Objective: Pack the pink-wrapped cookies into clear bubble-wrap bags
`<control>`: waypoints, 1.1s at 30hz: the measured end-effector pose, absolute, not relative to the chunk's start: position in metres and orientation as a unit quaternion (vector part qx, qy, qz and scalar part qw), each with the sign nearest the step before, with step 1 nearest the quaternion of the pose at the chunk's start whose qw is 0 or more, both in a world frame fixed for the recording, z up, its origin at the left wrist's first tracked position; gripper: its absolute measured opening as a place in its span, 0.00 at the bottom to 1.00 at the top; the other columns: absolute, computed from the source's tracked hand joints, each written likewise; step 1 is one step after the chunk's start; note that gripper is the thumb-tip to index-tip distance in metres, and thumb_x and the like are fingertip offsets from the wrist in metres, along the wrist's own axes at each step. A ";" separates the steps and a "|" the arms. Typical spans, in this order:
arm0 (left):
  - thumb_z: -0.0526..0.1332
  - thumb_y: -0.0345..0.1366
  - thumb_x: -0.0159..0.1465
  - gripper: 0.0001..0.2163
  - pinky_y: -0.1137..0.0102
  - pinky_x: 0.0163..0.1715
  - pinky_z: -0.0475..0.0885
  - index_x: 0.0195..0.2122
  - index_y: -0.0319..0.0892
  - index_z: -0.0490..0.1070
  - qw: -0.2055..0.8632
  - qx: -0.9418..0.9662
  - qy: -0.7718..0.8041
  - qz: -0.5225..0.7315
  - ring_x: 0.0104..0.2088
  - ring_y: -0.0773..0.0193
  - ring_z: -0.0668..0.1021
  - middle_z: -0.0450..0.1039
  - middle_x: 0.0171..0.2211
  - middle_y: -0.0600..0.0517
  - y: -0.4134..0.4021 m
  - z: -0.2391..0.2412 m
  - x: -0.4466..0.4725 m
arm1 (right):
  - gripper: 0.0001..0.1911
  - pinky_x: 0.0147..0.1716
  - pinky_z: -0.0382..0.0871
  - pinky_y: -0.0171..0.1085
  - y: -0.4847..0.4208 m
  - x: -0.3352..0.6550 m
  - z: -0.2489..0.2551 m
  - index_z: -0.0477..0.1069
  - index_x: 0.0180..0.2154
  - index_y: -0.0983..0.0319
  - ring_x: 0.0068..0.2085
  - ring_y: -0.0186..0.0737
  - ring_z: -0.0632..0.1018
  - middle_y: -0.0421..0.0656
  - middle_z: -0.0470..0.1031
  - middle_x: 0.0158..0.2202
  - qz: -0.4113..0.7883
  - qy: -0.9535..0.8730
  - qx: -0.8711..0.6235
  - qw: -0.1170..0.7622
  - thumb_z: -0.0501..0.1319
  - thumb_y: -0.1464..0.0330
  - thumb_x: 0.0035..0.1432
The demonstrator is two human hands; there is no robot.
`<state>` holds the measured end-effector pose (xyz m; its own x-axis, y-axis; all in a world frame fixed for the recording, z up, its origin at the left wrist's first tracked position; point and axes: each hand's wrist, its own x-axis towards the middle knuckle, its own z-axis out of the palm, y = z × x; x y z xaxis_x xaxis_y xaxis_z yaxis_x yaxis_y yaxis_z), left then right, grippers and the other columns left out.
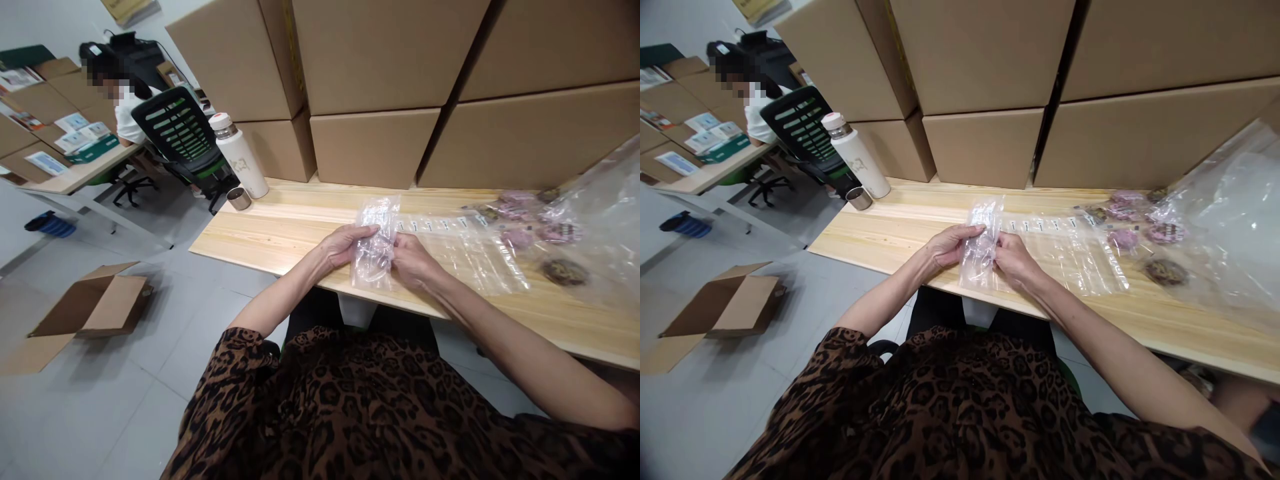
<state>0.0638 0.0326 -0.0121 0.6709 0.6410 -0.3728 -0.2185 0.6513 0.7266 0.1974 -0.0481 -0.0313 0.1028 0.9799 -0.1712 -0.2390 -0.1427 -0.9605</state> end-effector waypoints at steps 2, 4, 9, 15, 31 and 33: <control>0.71 0.21 0.62 0.05 0.65 0.44 0.76 0.36 0.33 0.77 0.846 0.330 0.325 0.264 0.31 0.65 0.81 0.80 0.30 0.48 0.032 -0.010 0.066 | 0.28 0.31 0.73 0.40 -0.047 0.204 -0.027 0.82 0.40 0.61 0.34 0.45 0.80 0.43 0.79 0.29 0.552 -0.397 -0.507 0.530 0.82 0.52 0.40; 0.73 0.21 0.59 0.07 0.66 0.42 0.76 0.35 0.34 0.77 0.829 0.326 0.331 0.313 0.30 0.66 0.80 0.80 0.29 0.49 0.028 -0.010 0.071 | 0.28 0.35 0.75 0.42 -0.046 0.214 -0.020 0.83 0.40 0.62 0.36 0.47 0.81 0.45 0.80 0.31 0.533 -0.441 -0.521 0.500 0.81 0.51 0.43; 0.80 0.28 0.51 0.14 0.65 0.43 0.74 0.34 0.38 0.77 0.769 0.296 0.353 0.444 0.29 0.66 0.79 0.80 0.29 0.53 0.010 -0.013 0.084 | 0.23 0.41 0.79 0.49 -0.054 0.243 -0.001 0.83 0.45 0.63 0.38 0.48 0.81 0.51 0.81 0.42 0.257 -0.568 -0.620 0.476 0.70 0.51 0.58; 0.74 0.27 0.55 0.11 0.68 0.43 0.72 0.36 0.41 0.74 0.719 0.242 0.362 0.542 0.31 0.67 0.77 0.78 0.31 0.55 -0.005 -0.017 0.103 | 0.30 0.66 0.72 0.63 -0.077 0.210 -0.013 0.68 0.68 0.66 0.65 0.59 0.76 0.60 0.73 0.65 0.049 -0.696 -0.571 0.432 0.54 0.65 0.68; 0.51 0.49 0.80 0.20 0.60 0.72 0.68 0.51 0.45 0.80 0.851 0.145 0.265 0.431 0.71 0.56 0.74 0.82 0.58 0.44 -0.027 -0.015 0.084 | 0.38 0.72 0.62 0.68 -0.065 0.195 -0.061 0.56 0.74 0.71 0.72 0.65 0.67 0.65 0.63 0.72 -0.001 -0.716 -0.611 0.338 0.53 0.70 0.63; 0.51 0.44 0.80 0.18 0.59 0.72 0.67 0.47 0.44 0.79 0.841 0.148 0.266 0.448 0.70 0.57 0.75 0.82 0.57 0.44 -0.028 -0.018 0.086 | 0.38 0.71 0.63 0.68 -0.064 0.197 -0.063 0.57 0.74 0.69 0.72 0.64 0.68 0.64 0.65 0.71 0.000 -0.705 -0.606 0.368 0.53 0.70 0.64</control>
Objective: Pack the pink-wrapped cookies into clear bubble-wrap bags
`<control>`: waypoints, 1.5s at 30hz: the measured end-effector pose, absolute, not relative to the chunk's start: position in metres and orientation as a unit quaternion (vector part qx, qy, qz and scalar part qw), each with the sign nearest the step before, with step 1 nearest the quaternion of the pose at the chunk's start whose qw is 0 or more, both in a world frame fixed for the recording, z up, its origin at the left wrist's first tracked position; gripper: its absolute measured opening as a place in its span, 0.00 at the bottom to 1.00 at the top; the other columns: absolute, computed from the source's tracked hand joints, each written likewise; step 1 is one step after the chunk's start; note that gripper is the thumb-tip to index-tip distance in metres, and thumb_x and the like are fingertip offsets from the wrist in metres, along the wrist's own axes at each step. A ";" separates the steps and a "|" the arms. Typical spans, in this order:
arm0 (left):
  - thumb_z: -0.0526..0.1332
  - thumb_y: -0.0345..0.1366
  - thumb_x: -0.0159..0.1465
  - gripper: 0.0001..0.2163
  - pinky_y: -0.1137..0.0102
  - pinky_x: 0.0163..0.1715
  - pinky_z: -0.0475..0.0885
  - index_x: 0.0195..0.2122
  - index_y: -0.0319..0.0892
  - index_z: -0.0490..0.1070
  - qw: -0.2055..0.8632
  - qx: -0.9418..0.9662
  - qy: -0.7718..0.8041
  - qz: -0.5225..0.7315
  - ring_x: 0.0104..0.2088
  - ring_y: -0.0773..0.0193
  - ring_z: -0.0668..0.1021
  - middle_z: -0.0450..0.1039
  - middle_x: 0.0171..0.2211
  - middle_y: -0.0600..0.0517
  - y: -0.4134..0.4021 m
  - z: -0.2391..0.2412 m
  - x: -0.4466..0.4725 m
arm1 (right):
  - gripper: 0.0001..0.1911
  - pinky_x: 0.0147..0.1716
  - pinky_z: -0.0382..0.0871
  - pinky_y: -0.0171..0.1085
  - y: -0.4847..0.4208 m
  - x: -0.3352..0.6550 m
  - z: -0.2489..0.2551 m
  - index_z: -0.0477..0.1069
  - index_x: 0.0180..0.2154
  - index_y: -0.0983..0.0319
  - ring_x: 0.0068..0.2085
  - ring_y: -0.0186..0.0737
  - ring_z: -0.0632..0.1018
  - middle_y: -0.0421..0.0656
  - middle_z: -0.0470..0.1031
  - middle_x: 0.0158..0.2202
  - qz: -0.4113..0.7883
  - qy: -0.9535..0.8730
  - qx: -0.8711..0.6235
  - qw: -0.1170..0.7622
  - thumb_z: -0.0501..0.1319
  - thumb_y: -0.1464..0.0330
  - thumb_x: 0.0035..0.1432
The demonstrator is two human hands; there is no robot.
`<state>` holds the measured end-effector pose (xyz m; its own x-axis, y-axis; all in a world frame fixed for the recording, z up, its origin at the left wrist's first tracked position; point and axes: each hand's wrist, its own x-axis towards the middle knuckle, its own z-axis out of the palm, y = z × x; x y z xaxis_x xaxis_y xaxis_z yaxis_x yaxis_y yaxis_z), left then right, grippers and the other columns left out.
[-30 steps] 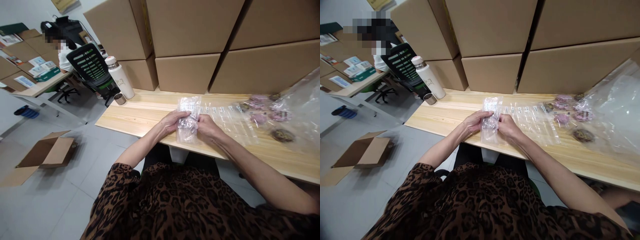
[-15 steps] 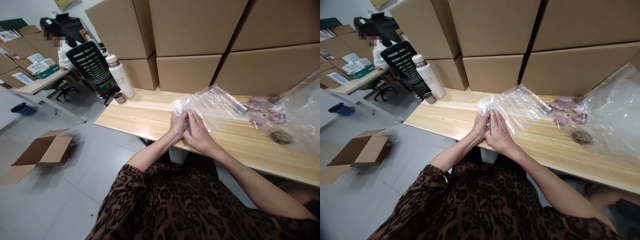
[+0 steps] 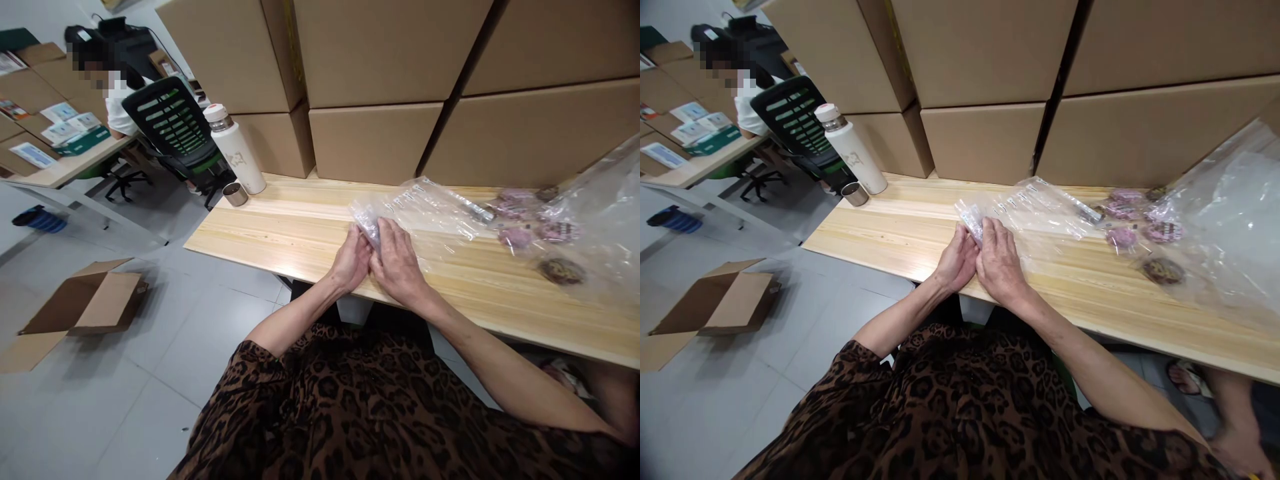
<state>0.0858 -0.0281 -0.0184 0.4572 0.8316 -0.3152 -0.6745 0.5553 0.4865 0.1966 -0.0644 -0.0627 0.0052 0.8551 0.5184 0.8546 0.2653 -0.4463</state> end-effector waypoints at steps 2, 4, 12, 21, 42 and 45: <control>0.54 0.39 0.80 0.13 0.61 0.71 0.68 0.45 0.44 0.78 0.828 0.154 0.258 0.473 0.68 0.59 0.77 0.83 0.53 0.47 -0.028 -0.021 0.087 | 0.37 0.71 0.65 0.66 -0.065 0.201 -0.061 0.59 0.73 0.66 0.70 0.62 0.71 0.61 0.69 0.70 0.032 -0.682 -0.605 0.408 0.54 0.68 0.64; 0.57 0.32 0.78 0.09 0.65 0.69 0.68 0.44 0.43 0.78 0.821 0.165 0.247 0.487 0.64 0.63 0.80 0.84 0.46 0.51 -0.027 -0.022 0.087 | 0.36 0.70 0.68 0.63 -0.068 0.206 -0.055 0.62 0.73 0.62 0.68 0.60 0.74 0.58 0.72 0.68 0.110 -0.652 -0.602 0.448 0.57 0.64 0.65; 0.72 0.28 0.62 0.04 0.66 0.55 0.75 0.39 0.38 0.81 0.853 0.171 0.281 0.405 0.41 0.62 0.84 0.82 0.33 0.51 -0.015 -0.021 0.081 | 0.35 0.62 0.77 0.51 -0.079 0.218 -0.009 0.80 0.54 0.58 0.56 0.54 0.83 0.49 0.83 0.53 0.571 -0.448 -0.452 0.518 0.80 0.53 0.46; 0.76 0.25 0.52 0.10 0.63 0.58 0.73 0.35 0.38 0.80 0.799 0.164 0.315 0.486 0.38 0.62 0.83 0.82 0.33 0.52 -0.014 -0.025 0.098 | 0.40 0.68 0.68 0.65 -0.087 0.222 -0.034 0.68 0.68 0.60 0.68 0.64 0.72 0.58 0.69 0.68 0.216 -0.590 -0.617 0.475 0.69 0.48 0.61; 0.68 0.36 0.68 0.05 0.59 0.70 0.68 0.37 0.41 0.78 0.788 0.198 0.278 0.513 0.64 0.53 0.80 0.84 0.42 0.49 -0.034 -0.011 0.102 | 0.40 0.66 0.64 0.73 -0.090 0.196 -0.046 0.52 0.76 0.73 0.72 0.75 0.67 0.70 0.60 0.74 -0.117 -0.746 -0.605 0.252 0.57 0.71 0.66; 0.67 0.35 0.70 0.04 0.59 0.73 0.65 0.43 0.43 0.80 0.795 0.253 0.241 0.496 0.68 0.55 0.77 0.84 0.48 0.49 -0.038 -0.010 0.093 | 0.42 0.67 0.66 0.71 -0.079 0.200 -0.059 0.43 0.79 0.70 0.73 0.71 0.66 0.69 0.58 0.75 -0.105 -0.732 -0.611 0.283 0.53 0.73 0.68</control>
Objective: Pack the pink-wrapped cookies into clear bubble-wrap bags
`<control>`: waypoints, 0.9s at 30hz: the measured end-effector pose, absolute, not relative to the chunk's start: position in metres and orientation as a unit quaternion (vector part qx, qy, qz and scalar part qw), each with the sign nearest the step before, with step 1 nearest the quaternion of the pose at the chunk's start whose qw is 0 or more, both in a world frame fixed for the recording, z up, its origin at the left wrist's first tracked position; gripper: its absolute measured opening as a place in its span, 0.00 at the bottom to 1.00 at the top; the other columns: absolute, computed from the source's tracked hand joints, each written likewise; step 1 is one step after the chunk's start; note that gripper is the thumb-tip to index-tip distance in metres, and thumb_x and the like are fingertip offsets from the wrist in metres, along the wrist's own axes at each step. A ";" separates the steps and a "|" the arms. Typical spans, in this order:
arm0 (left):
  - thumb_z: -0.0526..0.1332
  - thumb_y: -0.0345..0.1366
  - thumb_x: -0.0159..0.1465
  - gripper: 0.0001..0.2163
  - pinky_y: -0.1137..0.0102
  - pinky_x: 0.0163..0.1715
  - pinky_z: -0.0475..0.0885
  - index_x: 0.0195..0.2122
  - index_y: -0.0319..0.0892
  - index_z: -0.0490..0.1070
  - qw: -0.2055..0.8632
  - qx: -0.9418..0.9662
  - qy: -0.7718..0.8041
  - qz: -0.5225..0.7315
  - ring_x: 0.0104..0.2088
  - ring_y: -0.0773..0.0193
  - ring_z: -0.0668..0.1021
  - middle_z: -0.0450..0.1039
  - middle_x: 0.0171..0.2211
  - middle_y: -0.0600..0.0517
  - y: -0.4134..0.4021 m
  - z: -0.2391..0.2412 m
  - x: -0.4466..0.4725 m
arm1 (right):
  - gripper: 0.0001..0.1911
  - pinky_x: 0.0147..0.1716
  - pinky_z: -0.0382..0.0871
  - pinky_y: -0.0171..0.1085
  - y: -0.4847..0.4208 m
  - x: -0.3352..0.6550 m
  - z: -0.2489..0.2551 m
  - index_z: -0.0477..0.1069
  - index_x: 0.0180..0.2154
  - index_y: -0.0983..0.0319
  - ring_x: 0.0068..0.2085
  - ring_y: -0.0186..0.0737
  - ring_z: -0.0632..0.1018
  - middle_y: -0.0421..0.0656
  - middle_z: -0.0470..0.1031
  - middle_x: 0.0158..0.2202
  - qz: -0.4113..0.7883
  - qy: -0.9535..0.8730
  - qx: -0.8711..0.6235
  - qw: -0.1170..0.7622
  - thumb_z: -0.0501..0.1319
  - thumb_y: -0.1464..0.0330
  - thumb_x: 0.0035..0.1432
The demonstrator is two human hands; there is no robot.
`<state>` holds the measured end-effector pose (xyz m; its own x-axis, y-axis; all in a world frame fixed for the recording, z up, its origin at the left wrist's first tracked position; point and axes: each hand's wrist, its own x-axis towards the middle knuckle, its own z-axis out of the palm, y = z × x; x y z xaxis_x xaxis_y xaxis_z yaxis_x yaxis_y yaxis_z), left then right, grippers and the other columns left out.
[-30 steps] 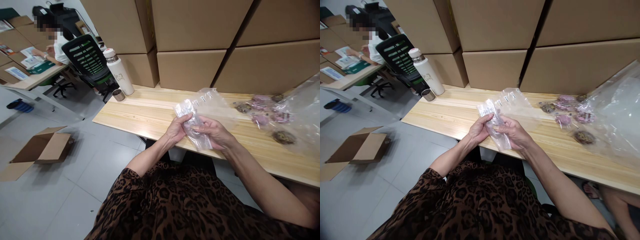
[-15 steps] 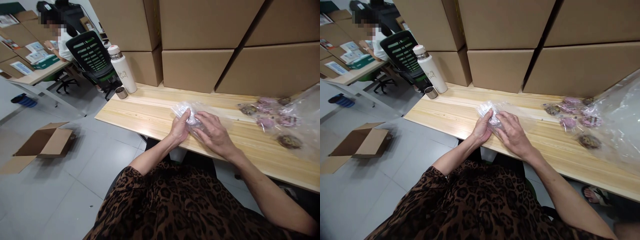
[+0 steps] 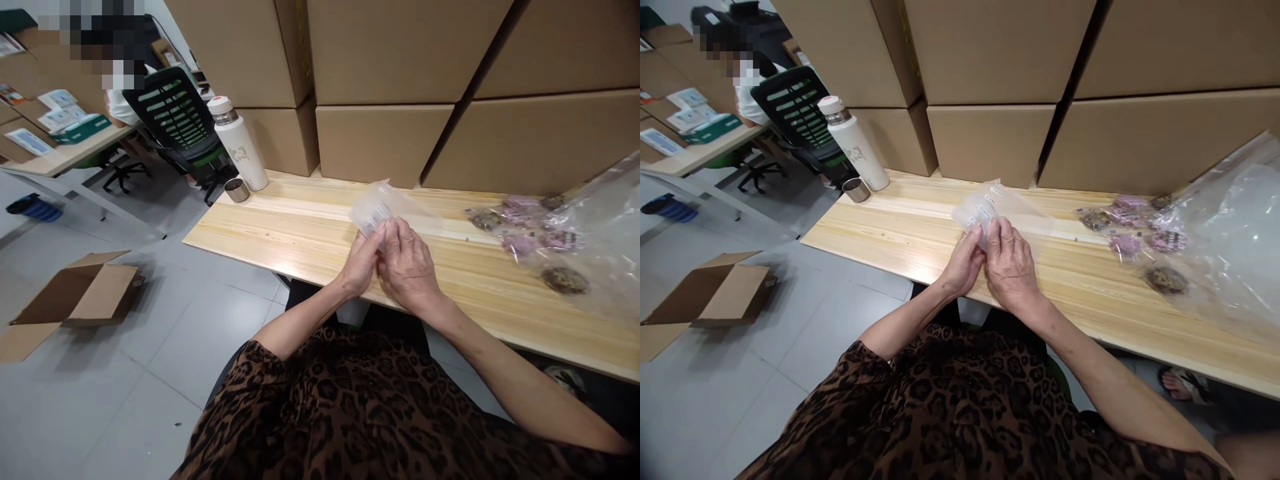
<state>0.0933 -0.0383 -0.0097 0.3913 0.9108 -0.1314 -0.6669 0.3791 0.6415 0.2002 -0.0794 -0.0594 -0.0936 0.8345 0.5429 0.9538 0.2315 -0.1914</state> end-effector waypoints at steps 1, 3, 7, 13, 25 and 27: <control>0.68 0.35 0.69 0.05 0.59 0.74 0.63 0.45 0.44 0.80 0.787 0.275 0.236 0.500 0.68 0.55 0.76 0.83 0.50 0.49 -0.039 -0.011 0.090 | 0.42 0.68 0.66 0.71 -0.076 0.205 -0.061 0.41 0.79 0.69 0.74 0.69 0.66 0.68 0.59 0.75 -0.102 -0.735 -0.600 0.298 0.52 0.74 0.68; 0.69 0.37 0.69 0.06 0.60 0.75 0.61 0.46 0.45 0.80 0.761 0.323 0.232 0.512 0.69 0.55 0.75 0.82 0.52 0.49 -0.038 -0.014 0.086 | 0.43 0.69 0.65 0.70 -0.073 0.215 -0.061 0.41 0.80 0.68 0.74 0.66 0.67 0.67 0.60 0.74 -0.093 -0.742 -0.576 0.330 0.51 0.76 0.67; 0.73 0.41 0.67 0.10 0.60 0.74 0.62 0.48 0.48 0.80 0.752 0.349 0.222 0.513 0.69 0.56 0.74 0.81 0.55 0.51 -0.033 -0.017 0.085 | 0.41 0.68 0.69 0.67 -0.077 0.233 -0.043 0.47 0.79 0.63 0.71 0.62 0.72 0.61 0.65 0.73 0.010 -0.737 -0.554 0.386 0.53 0.72 0.68; 0.81 0.38 0.54 0.16 0.67 0.56 0.75 0.41 0.44 0.82 0.789 0.327 0.205 0.478 0.41 0.64 0.82 0.83 0.39 0.52 -0.021 -0.011 0.085 | 0.29 0.62 0.77 0.57 -0.083 0.247 -0.020 0.70 0.65 0.56 0.59 0.55 0.81 0.49 0.80 0.61 0.327 -0.649 -0.511 0.459 0.65 0.54 0.68; 0.79 0.29 0.51 0.13 0.62 0.55 0.77 0.36 0.39 0.80 0.787 0.238 0.271 0.501 0.34 0.65 0.82 0.82 0.32 0.53 -0.013 -0.004 0.088 | 0.30 0.41 0.81 0.46 -0.074 0.250 -0.026 0.75 0.46 0.58 0.38 0.46 0.82 0.44 0.83 0.40 0.457 -0.527 -0.540 0.472 0.79 0.48 0.50; 0.80 0.28 0.50 0.14 0.62 0.56 0.76 0.36 0.40 0.79 0.769 0.216 0.288 0.529 0.37 0.63 0.84 0.82 0.32 0.55 -0.008 -0.001 0.087 | 0.31 0.47 0.82 0.52 -0.074 0.258 -0.031 0.75 0.46 0.58 0.41 0.50 0.83 0.46 0.82 0.41 0.360 -0.553 -0.587 0.469 0.78 0.45 0.50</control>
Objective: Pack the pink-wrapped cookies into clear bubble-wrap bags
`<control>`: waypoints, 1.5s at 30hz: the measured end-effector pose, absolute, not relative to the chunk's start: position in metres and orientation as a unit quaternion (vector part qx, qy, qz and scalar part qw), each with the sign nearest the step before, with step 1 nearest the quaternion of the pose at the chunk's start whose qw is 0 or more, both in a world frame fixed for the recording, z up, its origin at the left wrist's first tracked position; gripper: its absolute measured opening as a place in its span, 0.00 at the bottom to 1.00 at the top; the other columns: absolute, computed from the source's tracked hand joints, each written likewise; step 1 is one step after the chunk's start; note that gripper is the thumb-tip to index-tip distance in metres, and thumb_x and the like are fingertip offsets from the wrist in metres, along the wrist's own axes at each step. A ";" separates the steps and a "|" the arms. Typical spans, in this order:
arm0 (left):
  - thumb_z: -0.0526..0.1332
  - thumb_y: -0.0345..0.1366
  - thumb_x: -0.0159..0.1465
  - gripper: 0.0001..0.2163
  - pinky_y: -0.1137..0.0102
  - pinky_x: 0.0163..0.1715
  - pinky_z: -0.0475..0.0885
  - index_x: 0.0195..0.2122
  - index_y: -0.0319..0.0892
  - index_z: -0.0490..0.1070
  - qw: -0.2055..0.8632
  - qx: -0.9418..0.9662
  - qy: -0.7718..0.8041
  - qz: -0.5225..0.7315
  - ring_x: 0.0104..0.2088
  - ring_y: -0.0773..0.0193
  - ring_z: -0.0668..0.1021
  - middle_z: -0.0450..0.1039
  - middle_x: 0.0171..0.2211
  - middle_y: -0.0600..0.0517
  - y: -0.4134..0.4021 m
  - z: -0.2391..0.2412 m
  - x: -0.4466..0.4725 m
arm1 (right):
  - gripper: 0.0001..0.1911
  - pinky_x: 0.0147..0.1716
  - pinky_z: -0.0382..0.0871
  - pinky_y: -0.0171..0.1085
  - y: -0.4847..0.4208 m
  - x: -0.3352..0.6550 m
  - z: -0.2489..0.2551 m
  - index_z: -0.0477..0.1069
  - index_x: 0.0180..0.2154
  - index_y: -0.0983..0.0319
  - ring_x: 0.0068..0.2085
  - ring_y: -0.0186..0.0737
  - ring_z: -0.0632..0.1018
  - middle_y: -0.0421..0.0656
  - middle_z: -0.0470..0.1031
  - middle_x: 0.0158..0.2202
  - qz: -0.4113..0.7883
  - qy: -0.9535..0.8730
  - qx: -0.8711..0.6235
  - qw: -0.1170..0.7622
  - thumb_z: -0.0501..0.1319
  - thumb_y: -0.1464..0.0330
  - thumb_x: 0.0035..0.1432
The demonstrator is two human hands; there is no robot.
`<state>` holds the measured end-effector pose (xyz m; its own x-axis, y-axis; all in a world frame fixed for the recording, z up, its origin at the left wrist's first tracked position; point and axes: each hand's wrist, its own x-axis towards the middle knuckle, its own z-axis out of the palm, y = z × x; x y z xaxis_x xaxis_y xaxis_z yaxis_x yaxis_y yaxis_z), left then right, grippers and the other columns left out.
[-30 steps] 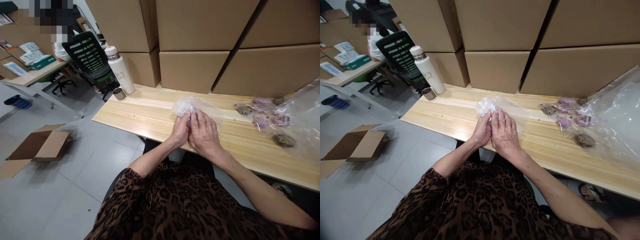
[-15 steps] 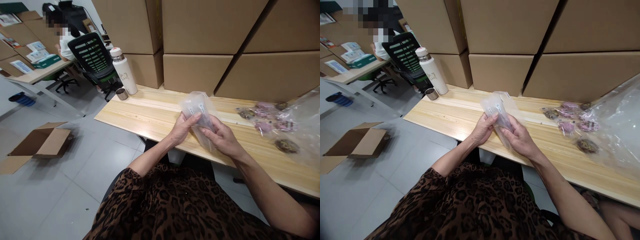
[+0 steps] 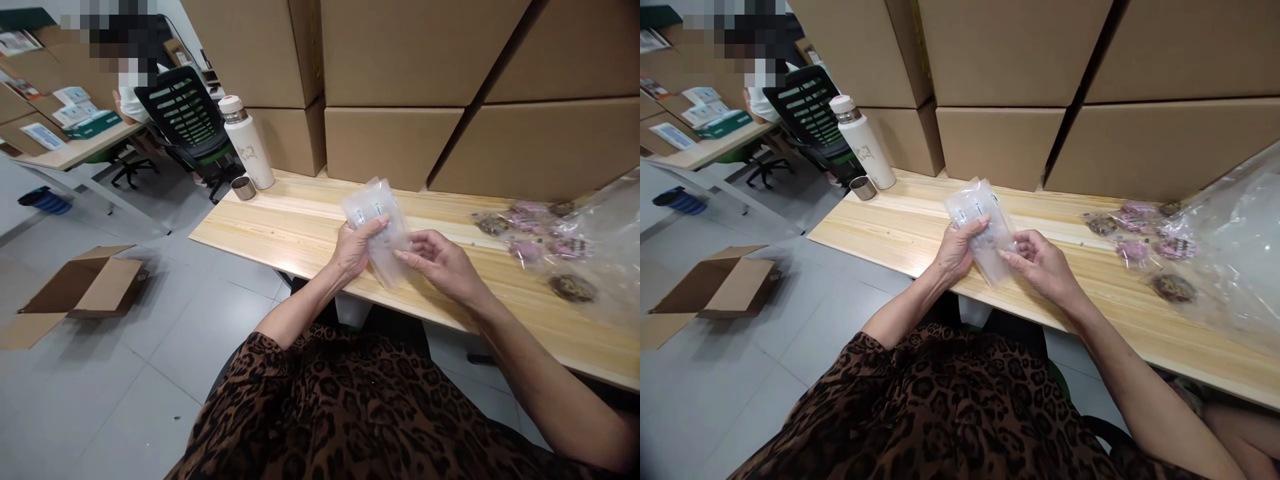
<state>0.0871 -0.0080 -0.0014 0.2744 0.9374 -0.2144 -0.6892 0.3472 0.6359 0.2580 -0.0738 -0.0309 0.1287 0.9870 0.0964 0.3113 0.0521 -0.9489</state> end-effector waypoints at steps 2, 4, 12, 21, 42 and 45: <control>0.80 0.28 0.50 0.15 0.61 0.56 0.76 0.36 0.41 0.79 0.755 0.217 0.295 0.544 0.41 0.59 0.86 0.82 0.32 0.55 -0.004 0.002 0.085 | 0.34 0.54 0.80 0.59 -0.074 0.264 -0.032 0.76 0.52 0.58 0.51 0.56 0.83 0.52 0.82 0.49 0.277 -0.559 -0.612 0.486 0.76 0.44 0.52; 0.79 0.29 0.50 0.14 0.60 0.57 0.76 0.36 0.41 0.79 0.751 0.242 0.291 0.541 0.43 0.57 0.86 0.82 0.32 0.54 -0.004 0.008 0.082 | 0.43 0.60 0.77 0.62 -0.073 0.266 -0.029 0.71 0.63 0.57 0.62 0.61 0.79 0.56 0.77 0.62 0.286 -0.553 -0.599 0.504 0.77 0.46 0.51; 0.72 0.28 0.61 0.04 0.59 0.61 0.76 0.36 0.39 0.80 0.774 0.290 0.276 0.491 0.38 0.62 0.84 0.81 0.33 0.53 -0.015 0.035 0.077 | 0.27 0.42 0.83 0.47 -0.064 0.247 -0.008 0.83 0.42 0.59 0.39 0.46 0.84 0.45 0.85 0.40 0.533 -0.577 -0.479 0.392 0.80 0.49 0.48; 0.72 0.33 0.64 0.04 0.52 0.70 0.71 0.35 0.38 0.81 0.800 0.270 0.333 0.419 0.61 0.46 0.82 0.86 0.41 0.44 0.001 0.033 0.065 | 0.20 0.39 0.74 0.49 -0.036 0.261 -0.013 0.74 0.26 0.55 0.36 0.49 0.79 0.47 0.79 0.30 0.019 -0.801 -0.500 0.330 0.57 0.55 0.68; 0.81 0.54 0.53 0.22 0.53 0.56 0.82 0.39 0.44 0.81 0.611 0.552 0.221 0.522 0.46 0.52 0.86 0.85 0.40 0.48 0.001 0.017 0.043 | 0.40 0.62 0.76 0.64 -0.069 0.185 0.019 0.79 0.52 0.53 0.65 0.61 0.78 0.51 0.82 0.58 0.655 -0.369 -0.349 0.560 0.53 0.30 0.63; 0.81 0.55 0.52 0.22 0.56 0.52 0.84 0.41 0.47 0.83 0.621 0.610 0.200 0.450 0.45 0.52 0.86 0.85 0.41 0.49 -0.004 0.016 0.035 | 0.24 0.60 0.79 0.61 -0.062 0.189 0.018 0.80 0.49 0.50 0.62 0.56 0.80 0.44 0.84 0.54 0.640 -0.304 -0.356 0.609 0.62 0.41 0.66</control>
<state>0.0346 -0.0044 0.0159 0.5155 0.8024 0.3008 -0.3156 -0.1486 0.9372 0.1887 -0.0618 0.0176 -0.0045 0.9964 -0.0848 -0.5638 -0.0726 -0.8227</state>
